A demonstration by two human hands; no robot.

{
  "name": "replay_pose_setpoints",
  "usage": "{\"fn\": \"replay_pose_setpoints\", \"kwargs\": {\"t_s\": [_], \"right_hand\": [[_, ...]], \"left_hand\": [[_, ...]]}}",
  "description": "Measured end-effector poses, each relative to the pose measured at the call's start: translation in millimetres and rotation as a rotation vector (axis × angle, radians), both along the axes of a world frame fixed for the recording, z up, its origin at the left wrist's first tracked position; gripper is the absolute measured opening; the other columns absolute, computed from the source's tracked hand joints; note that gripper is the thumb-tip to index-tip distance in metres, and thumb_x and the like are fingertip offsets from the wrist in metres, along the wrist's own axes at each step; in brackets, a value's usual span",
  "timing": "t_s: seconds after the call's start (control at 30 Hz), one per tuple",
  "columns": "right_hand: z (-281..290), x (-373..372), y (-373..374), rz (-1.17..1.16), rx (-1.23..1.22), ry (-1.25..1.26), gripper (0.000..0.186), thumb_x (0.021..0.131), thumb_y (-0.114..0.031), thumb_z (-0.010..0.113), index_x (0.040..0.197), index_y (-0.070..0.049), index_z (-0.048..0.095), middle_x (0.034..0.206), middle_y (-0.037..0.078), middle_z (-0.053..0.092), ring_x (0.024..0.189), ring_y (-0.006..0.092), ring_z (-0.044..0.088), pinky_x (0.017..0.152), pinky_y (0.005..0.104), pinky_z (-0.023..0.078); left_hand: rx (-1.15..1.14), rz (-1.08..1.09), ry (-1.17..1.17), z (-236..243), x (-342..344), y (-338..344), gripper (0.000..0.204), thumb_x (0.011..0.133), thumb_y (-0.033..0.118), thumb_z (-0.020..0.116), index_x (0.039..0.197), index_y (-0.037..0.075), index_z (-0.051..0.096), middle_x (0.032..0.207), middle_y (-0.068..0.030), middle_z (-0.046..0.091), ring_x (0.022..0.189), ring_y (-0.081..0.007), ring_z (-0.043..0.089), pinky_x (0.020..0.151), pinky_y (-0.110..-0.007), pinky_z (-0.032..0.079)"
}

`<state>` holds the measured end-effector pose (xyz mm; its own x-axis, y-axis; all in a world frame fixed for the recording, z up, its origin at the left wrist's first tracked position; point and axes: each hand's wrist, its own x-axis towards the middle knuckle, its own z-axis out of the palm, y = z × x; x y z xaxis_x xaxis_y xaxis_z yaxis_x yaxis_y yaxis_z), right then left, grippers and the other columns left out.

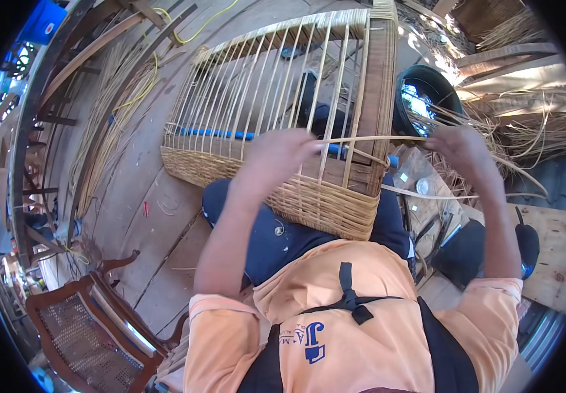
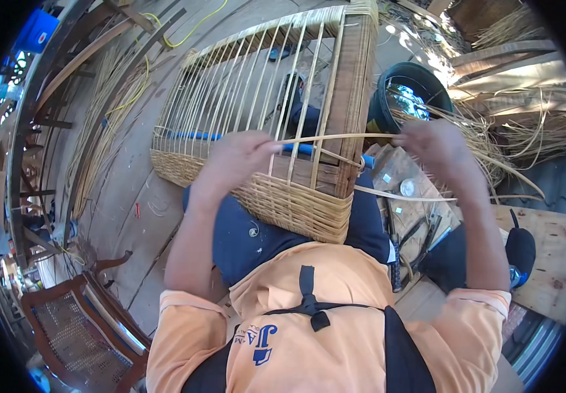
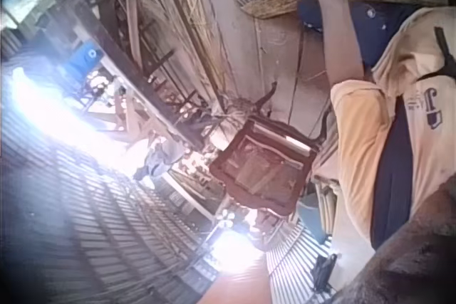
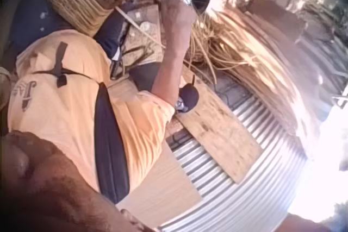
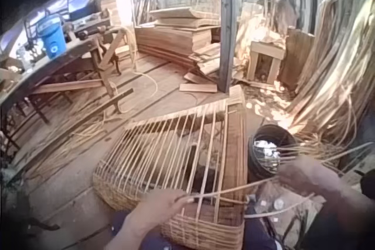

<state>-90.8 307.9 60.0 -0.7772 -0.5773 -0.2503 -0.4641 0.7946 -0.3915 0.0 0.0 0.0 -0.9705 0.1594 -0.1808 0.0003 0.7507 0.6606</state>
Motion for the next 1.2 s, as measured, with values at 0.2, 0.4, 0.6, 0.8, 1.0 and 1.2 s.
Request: {"fn": "replay_pose_setpoints", "kwargs": {"t_s": [0.2, 0.4, 0.6, 0.8, 1.0, 1.2], "right_hand": [[-16.2, 40.0, -27.7, 0.123, -0.177, -0.007, 0.016, 0.086, -0.021, 0.058, 0.092, -0.007, 0.062, 0.079, 0.014, 0.063, 0.074, 0.0341, 0.062, 0.063, 0.0397, 0.048], [-11.1, 57.2, -13.6, 0.03, -0.11, 0.043, 0.019, 0.083, -0.019, 0.062, 0.094, -0.004, 0.065, 0.083, 0.013, 0.065, 0.075, 0.0313, 0.063, 0.067, 0.0388, 0.049], [-6.9, 44.2, 7.9, -0.079, 0.172, -0.148, 0.013, 0.082, -0.015, 0.061, 0.086, -0.004, 0.066, 0.08, 0.015, 0.064, 0.073, 0.0326, 0.062, 0.064, 0.0362, 0.049], [-20.1, 63.1, -14.1, -0.129, -0.2, -0.017, 0.02, 0.088, -0.016, 0.056, 0.106, -0.008, 0.06, 0.078, 0.015, 0.063, 0.069, 0.0336, 0.061, 0.061, 0.0386, 0.048], [-5.4, 59.5, -16.2, -0.346, -0.068, -0.088, 0.026, 0.087, -0.005, 0.053, 0.112, -0.003, 0.062, 0.073, 0.014, 0.06, 0.061, 0.0167, 0.053, 0.061, 0.0283, 0.044], [-22.2, 52.2, -13.9, -0.347, -0.152, -0.177, 0.025, 0.088, -0.005, 0.052, 0.111, -0.002, 0.062, 0.074, 0.011, 0.061, 0.063, 0.0131, 0.052, 0.062, 0.0266, 0.044]], "left_hand": [[-0.075, -0.204, 0.087, -1.0, 9.0, 72.5, 0.03, 0.089, 0.035, 0.054, 0.092, 0.008, 0.067, 0.076, -0.0142, 0.064, 0.072, -0.0322, 0.063, 0.066, -0.044, 0.048], [0.073, -0.121, 0.117, -12.1, 19.4, 51.9, 0.024, 0.088, 0.03, 0.057, 0.084, 0.008, 0.065, 0.074, -0.0126, 0.063, 0.071, -0.0313, 0.062, 0.064, -0.041, 0.049], [-0.061, -0.015, 0.072, -22.4, 19.4, 37.2, 0.024, 0.086, 0.029, 0.058, 0.082, 0.007, 0.064, 0.077, -0.0103, 0.064, 0.07, -0.0284, 0.063, 0.063, -0.039, 0.049], [0.027, -0.006, 0.233, -20.5, -0.9, 65.8, 0.023, 0.085, 0.029, 0.06, 0.086, 0.006, 0.064, 0.078, -0.0119, 0.063, 0.074, -0.0295, 0.062, 0.066, -0.038, 0.048], [0.123, 0.3, 0.293, -73.7, -37.1, 45.1, 0.018, 0.086, 0.019, 0.057, 0.094, 0.004, 0.063, 0.094, -0.0136, 0.062, 0.092, -0.0311, 0.058, 0.081, -0.04, 0.046], [0.094, 0.319, 0.625, -110.6, -45.4, 75.0, 0.021, 0.088, 0.021, 0.057, 0.095, 0.004, 0.066, 0.117, -0.0143, 0.056, 0.113, -0.0314, 0.049, 0.1, -0.045, 0.033]]}}
